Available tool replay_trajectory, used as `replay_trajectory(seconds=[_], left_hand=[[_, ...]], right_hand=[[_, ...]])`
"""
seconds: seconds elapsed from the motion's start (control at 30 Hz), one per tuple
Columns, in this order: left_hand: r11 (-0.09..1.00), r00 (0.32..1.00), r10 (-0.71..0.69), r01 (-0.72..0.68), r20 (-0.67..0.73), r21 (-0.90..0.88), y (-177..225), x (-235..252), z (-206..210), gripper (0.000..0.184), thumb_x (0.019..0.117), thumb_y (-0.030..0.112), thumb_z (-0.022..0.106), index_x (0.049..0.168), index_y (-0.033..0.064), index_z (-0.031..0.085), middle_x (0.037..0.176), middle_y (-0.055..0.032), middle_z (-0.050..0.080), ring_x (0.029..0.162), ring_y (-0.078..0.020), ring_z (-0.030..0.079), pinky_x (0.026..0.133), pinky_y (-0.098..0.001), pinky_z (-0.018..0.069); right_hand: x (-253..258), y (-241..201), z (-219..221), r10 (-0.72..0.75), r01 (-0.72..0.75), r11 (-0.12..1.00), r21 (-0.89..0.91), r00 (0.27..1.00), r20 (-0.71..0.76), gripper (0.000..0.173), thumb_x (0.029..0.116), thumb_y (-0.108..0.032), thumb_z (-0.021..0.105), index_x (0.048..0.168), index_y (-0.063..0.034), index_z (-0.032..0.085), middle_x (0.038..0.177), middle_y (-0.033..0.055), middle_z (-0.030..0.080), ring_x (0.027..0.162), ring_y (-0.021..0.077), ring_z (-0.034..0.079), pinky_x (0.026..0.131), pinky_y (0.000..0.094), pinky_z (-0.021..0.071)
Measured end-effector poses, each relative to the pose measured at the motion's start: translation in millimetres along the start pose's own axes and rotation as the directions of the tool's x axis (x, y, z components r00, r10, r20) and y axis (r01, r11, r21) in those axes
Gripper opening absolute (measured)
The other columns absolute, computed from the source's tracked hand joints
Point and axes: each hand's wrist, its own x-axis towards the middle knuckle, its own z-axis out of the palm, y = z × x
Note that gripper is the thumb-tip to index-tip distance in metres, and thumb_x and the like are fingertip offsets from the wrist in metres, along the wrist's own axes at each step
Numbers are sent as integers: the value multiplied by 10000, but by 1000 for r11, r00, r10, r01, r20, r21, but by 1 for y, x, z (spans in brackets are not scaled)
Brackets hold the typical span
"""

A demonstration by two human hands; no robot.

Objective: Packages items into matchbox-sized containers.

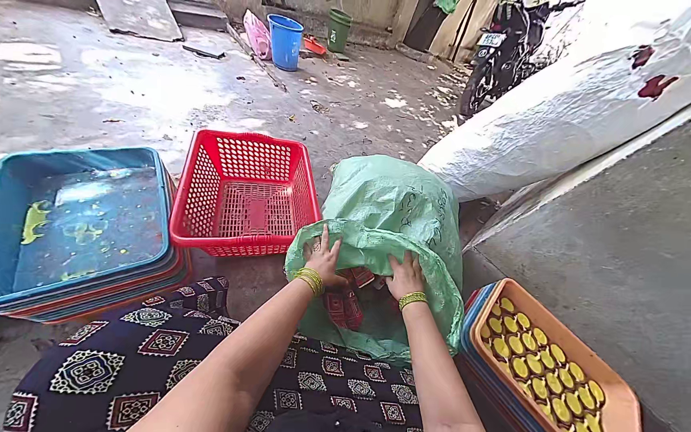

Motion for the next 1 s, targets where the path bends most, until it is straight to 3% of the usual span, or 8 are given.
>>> replay_trajectory(seconds=[0.13,0.23,0.37,0.57,0.67,0.77,0.9,1.0], left_hand=[[997,998,-65,65,13,35,-2,11,12,1374,615,667,870,1659,168,128,1679,-231,-190,1530,-535,23,1130,-802,116],[999,999,-51,50,20,15,0,16,16,1137,751,616,806,1641,205,230,1693,-221,-136,1527,-534,49,1116,-816,122],[972,998,59,-53,19,-227,5,26,4,380,978,150,596,1352,96,639,1510,-153,517,1366,-388,506,1078,-699,374],[376,974,51,187,222,-907,11,16,-66,314,1007,281,516,1047,27,696,914,-103,709,831,-186,681,765,-410,572],[166,920,251,264,300,-950,15,5,-78,344,1037,329,389,1053,108,652,870,-44,700,779,-146,681,703,-358,586],[-12,941,216,269,261,-963,11,9,-53,394,1061,371,349,1102,121,650,918,-48,709,829,-154,689,739,-368,587],[-181,974,8,222,224,-958,11,16,-44,371,1059,375,381,1096,120,648,920,-54,711,837,-165,694,733,-377,587],[-261,977,-43,190,208,-947,23,17,-50,384,1065,375,375,1123,107,644,938,-71,715,846,-183,697,733,-386,587]], right_hand=[[18,12,-11,-33,33,994,106,999,-1,373,1081,-213,399,1345,-62,615,1316,189,667,1252,352,631,1064,538,485],[5,5,-45,47,-14,938,347,995,-86,404,1112,-242,349,1289,2,618,1100,259,705,1104,393,685,979,567,514],[-22,9,-99,152,-43,774,632,981,-119,419,1120,-283,397,1271,10,655,1194,255,682,1182,360,635,1028,577,459],[-13,59,-120,157,-3,284,959,987,-43,275,933,-176,753,1127,-79,583,859,46,661,743,139,646,685,349,576],[14,66,-115,298,16,674,739,909,-292,577,821,-266,877,1241,-32,558,1003,123,639,876,257,625,772,473,540],[10,45,-104,160,-40,964,262,876,-454,331,965,-136,624,1265,-1,656,1397,266,555,1328,460,501,1088,646,399],[-49,-26,-50,-43,386,866,317,691,-722,295,933,-233,642,1043,39,669,1115,224,663,1091,344,649,965,483,549],[-94,-79,-2,-90,258,723,641,955,-283,850,755,-551,857,1318,9,555,1221,153,665,1137,248,653,998,435,561]])
